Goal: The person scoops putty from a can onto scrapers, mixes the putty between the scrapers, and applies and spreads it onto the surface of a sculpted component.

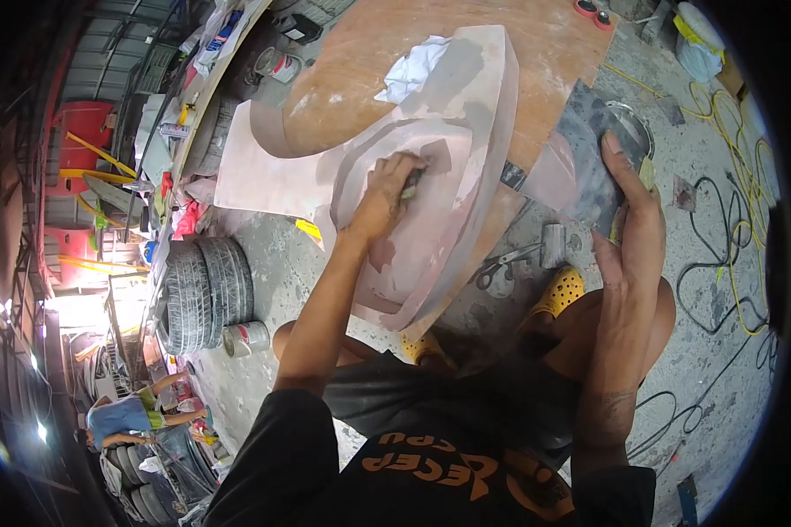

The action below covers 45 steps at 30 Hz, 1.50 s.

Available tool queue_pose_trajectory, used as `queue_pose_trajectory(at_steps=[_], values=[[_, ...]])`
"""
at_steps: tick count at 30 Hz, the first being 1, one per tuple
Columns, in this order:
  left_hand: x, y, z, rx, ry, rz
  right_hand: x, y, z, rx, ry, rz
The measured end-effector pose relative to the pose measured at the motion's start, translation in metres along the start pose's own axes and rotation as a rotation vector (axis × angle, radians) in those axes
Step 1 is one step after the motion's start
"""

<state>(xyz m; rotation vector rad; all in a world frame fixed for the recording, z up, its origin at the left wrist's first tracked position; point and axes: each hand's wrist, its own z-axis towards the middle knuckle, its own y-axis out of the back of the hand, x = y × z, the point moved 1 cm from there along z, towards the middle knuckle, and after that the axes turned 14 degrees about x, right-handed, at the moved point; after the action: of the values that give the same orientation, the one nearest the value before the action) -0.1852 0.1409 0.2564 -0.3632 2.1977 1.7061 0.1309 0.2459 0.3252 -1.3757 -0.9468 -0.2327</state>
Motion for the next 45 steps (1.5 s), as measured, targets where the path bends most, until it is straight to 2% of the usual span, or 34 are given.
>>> queue_pose_trajectory(at_steps=[3, 9, 13, 16, 22, 27, 30, 33, 36, 39, 45], values=[[0.009, -0.005, 0.018, -0.067, 0.071, 0.028, 0.002, -0.008, -0.001, -0.079, -0.006, -0.048], [0.015, -0.01, 0.038, -0.071, 0.11, 0.089, 0.0, -0.003, 0.003, 0.038, 0.02, -0.01], [0.014, -0.012, 0.045, -0.04, 0.128, 0.096, -0.001, -0.004, 0.002, -0.005, 0.015, 0.004], [0.01, -0.013, 0.044, 0.004, 0.114, 0.088, 0.002, -0.006, 0.001, -0.014, 0.018, -0.016], [-0.004, -0.023, 0.022, 0.022, -0.072, 0.073, 0.0, -0.002, 0.003, -0.03, 0.002, -0.015], [-0.019, -0.013, -0.024, 0.188, -0.091, 0.021, 0.0, -0.009, 0.0, -0.002, 0.03, -0.027], [-0.008, -0.012, -0.039, 0.049, 0.005, -0.079, 0.0, -0.008, -0.001, -0.008, 0.025, -0.028], [0.001, -0.012, -0.025, -0.142, 0.186, 0.001, -0.002, -0.005, 0.0, 0.035, 0.026, -0.022], [0.012, -0.022, 0.001, -0.193, 0.272, 0.056, -0.004, -0.007, 0.0, -0.015, 0.002, -0.02], [0.02, -0.029, 0.019, -0.172, 0.359, 0.099, -0.003, -0.008, 0.0, 0.001, 0.001, -0.041], [0.002, -0.049, -0.001, -0.069, 0.27, 0.138, -0.001, 0.001, 0.004, 0.055, -0.003, -0.011]])
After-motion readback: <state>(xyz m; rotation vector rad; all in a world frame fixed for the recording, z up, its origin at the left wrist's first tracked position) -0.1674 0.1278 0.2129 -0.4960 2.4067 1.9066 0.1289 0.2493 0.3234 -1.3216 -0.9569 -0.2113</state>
